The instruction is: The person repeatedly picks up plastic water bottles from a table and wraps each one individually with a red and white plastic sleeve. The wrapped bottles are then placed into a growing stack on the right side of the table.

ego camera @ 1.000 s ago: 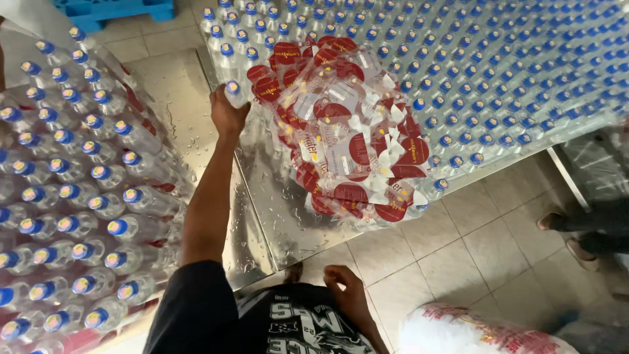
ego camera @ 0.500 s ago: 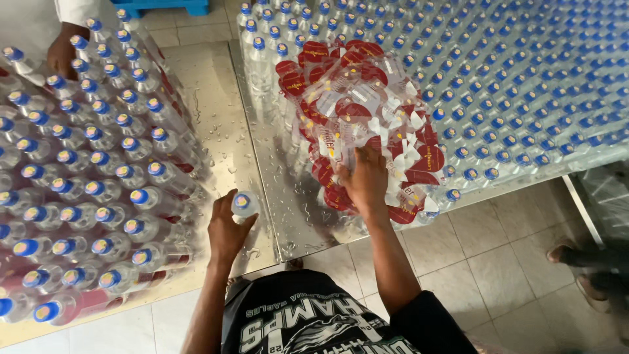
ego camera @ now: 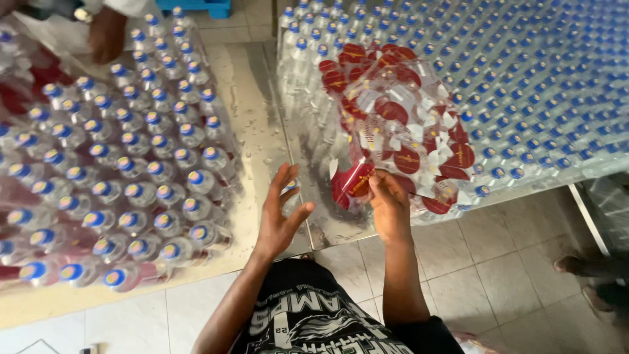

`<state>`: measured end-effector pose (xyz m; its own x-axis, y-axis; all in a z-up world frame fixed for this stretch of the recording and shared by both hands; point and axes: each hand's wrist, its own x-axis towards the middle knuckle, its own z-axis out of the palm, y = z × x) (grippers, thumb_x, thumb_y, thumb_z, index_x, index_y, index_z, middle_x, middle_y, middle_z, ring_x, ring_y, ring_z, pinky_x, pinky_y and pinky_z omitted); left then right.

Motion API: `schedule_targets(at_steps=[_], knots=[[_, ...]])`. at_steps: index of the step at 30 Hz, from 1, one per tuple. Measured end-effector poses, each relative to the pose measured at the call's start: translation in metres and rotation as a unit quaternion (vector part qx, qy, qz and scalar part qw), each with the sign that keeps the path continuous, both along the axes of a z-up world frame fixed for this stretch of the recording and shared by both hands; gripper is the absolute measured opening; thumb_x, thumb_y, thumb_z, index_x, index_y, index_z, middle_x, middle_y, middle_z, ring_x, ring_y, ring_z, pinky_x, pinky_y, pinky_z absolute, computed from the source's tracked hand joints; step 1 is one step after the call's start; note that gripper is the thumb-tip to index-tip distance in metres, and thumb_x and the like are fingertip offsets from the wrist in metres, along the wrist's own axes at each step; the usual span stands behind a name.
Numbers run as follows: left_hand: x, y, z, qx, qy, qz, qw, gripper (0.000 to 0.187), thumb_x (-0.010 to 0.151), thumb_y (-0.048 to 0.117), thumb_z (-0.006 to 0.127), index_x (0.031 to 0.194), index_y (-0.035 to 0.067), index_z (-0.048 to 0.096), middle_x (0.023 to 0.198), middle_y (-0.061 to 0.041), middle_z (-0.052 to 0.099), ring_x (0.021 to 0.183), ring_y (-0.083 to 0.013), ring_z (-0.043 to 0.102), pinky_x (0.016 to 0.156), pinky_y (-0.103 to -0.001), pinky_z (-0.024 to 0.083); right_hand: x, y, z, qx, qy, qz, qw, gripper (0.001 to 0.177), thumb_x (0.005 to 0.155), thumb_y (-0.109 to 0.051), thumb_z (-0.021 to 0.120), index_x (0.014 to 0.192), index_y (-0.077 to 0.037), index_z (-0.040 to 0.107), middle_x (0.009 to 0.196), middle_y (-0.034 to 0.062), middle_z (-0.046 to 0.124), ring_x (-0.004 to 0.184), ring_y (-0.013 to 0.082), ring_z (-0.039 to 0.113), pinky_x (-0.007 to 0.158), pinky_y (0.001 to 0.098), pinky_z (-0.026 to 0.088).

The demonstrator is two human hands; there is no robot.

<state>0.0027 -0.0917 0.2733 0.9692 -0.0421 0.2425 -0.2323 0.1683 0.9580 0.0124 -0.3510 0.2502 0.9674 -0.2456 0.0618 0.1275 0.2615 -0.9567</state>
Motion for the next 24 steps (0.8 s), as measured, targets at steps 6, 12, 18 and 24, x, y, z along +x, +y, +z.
schedule_targets(at_steps=[6, 12, 18, 24], knots=[[0.007, 0.029, 0.009, -0.213, 0.244, -0.122, 0.938, 0.054, 0.095, 0.018, 0.085, 0.138, 0.001, 0.058, 0.115, -0.01, 0.071, 0.097, -0.0241, 0.074, 0.07, -0.043, 0.071, -0.024, 0.061, -0.022, 0.175, 0.015, 0.108, 0.979, 0.026, 0.103, -0.033, 0.067, 0.119, -0.012, 0.067, 0.108, 0.0128, 0.079, 0.094, 0.0259, 0.073, 0.079, 0.0359, 0.055], [0.009, 0.069, -0.004, 0.08, 0.018, 0.025, 0.996, 0.016, 0.091, 0.013, 0.092, 0.106, 0.014, 0.086, 0.091, -0.005, 0.085, 0.09, -0.0205, 0.084, 0.084, -0.035, 0.067, -0.084, 0.122, 0.002, -0.011, 0.034, 0.058, 0.998, 0.069, 0.094, -0.037, 0.077, 0.147, 0.003, 0.056, 0.136, 0.0171, 0.065, 0.132, 0.0254, 0.058, 0.114, 0.0383, 0.046], [0.013, 0.073, 0.039, 0.28, -0.17, -0.147, 0.933, 0.007, 0.098, 0.027, 0.082, 0.104, 0.027, 0.084, 0.092, 0.002, 0.081, 0.089, -0.0263, 0.078, 0.085, -0.042, 0.065, -0.077, 0.096, 0.067, -0.392, -0.056, 0.044, 0.917, 0.049, 0.091, -0.028, 0.091, 0.134, -0.008, 0.078, 0.109, 0.0052, 0.08, 0.096, 0.0168, 0.074, 0.085, 0.0317, 0.058], [0.01, 0.087, -0.003, 0.054, 0.116, -0.006, 0.992, 0.063, 0.087, 0.012, 0.093, 0.142, 0.0, 0.066, 0.122, -0.021, 0.078, 0.115, -0.0361, 0.076, 0.097, -0.05, 0.063, -0.066, 0.081, 0.04, -0.173, 0.043, 0.0, 0.984, 0.019, 0.098, -0.014, 0.08, 0.11, 0.0, 0.082, 0.085, 0.0147, 0.082, 0.076, 0.0136, 0.074, 0.061, 0.0228, 0.056]])
